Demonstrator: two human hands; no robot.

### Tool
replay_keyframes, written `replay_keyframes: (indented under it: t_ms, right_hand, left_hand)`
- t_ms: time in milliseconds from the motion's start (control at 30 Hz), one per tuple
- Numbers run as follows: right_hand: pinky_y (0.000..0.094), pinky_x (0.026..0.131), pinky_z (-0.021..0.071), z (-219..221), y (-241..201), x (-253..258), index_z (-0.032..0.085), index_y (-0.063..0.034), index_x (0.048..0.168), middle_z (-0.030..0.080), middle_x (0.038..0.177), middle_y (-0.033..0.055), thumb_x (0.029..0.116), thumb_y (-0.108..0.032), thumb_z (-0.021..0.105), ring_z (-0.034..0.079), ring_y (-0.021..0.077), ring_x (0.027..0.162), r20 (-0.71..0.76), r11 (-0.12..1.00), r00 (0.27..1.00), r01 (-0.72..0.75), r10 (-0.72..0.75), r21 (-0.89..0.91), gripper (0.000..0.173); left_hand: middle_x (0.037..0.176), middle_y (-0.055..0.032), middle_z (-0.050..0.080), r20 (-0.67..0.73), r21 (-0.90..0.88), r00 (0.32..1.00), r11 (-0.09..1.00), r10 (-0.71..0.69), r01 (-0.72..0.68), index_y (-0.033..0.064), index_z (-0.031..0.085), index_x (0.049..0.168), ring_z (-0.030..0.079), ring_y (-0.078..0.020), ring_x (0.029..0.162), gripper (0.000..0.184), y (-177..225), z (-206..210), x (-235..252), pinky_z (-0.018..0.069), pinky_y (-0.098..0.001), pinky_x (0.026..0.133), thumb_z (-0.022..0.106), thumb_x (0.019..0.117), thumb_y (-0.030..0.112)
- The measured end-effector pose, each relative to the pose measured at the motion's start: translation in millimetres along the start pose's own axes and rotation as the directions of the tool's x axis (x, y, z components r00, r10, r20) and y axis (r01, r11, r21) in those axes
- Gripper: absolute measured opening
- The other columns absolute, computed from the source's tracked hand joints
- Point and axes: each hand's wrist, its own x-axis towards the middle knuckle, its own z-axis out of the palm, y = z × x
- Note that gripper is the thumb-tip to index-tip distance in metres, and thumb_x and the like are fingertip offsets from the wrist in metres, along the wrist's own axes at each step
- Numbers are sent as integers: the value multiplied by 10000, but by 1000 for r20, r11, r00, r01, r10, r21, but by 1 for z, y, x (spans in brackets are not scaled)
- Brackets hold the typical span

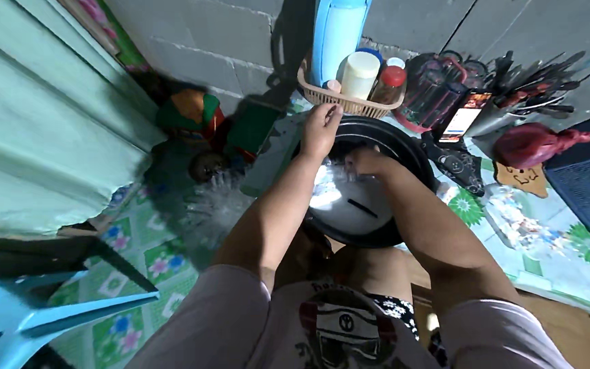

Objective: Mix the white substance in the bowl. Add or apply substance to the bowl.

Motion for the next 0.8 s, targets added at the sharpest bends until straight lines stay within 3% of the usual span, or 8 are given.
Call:
replay_keyframes:
  t_ms: [100,167,267,367,433,533,600,800]
  right_hand:
    - [761,1059,329,-13,6,-10,714,-35,1206,665,1273,241,1055,-229,552,557,461,1283,-152,992,988,-18,36,121,294]
    - [704,974,455,-17,19,-10,693,14,1175,691,1143,260,1052,-226,555,651,439,1113,-178,966,982,-12,60,259,304]
    - [498,861,535,-27,18,-21,619,66,1245,672,1020,222,1086,-181,499,654,294,874,-96,845,980,-97,173,525,317]
    - [368,722,561,-31,17,-27,613,32,1259,659,878,117,1091,-194,480,624,167,712,-130,679,962,-71,241,731,311]
    - [352,694,568,-29,15,-26,623,31,1241,673,826,89,1096,-192,472,636,148,678,-145,613,966,-17,215,790,306]
    - [347,744,580,-30,8,-28,606,44,1258,697,889,100,1097,-145,474,666,151,740,-120,558,980,12,158,830,281]
    - [336,734,578,-27,9,-25,610,54,1212,674,849,81,1077,-109,507,652,133,719,-130,565,985,42,116,824,234]
    - [341,691,531,-23,5,-24,672,35,1115,638,748,65,1033,-121,590,585,118,647,-74,744,995,99,-67,661,195]
  left_hand:
    - [953,-85,694,88,-90,995,995,-38,46,-5,691,1089,658,-129,833,399,6,0,-6,558,-315,784,454,1104,315]
    - [815,-57,653,240,-57,960,985,-144,162,-1,683,945,613,-126,719,512,13,-2,-9,539,-324,726,402,1112,393]
    - [862,-90,669,531,228,730,902,-431,367,2,702,997,619,-166,748,632,20,-1,-13,534,-372,755,368,1093,530]
    - [1083,-114,708,626,399,534,822,-568,407,40,692,1208,665,-210,930,644,13,12,-14,532,-421,856,377,1074,584]
    - [1231,-147,677,584,277,595,824,-552,493,31,612,1353,660,-238,1060,639,14,14,-11,518,-434,945,365,1087,558]
    - [1226,-150,672,460,41,728,831,-509,555,42,580,1394,669,-224,1045,491,8,15,-5,543,-415,920,497,1087,415]
    - [1179,-109,693,395,-45,771,827,-500,560,49,642,1315,657,-194,1021,361,7,13,-2,532,-395,897,581,1062,298]
    - [1105,-70,702,278,-181,825,817,-492,548,58,680,1252,640,-160,980,301,2,9,2,517,-363,863,583,1063,272]
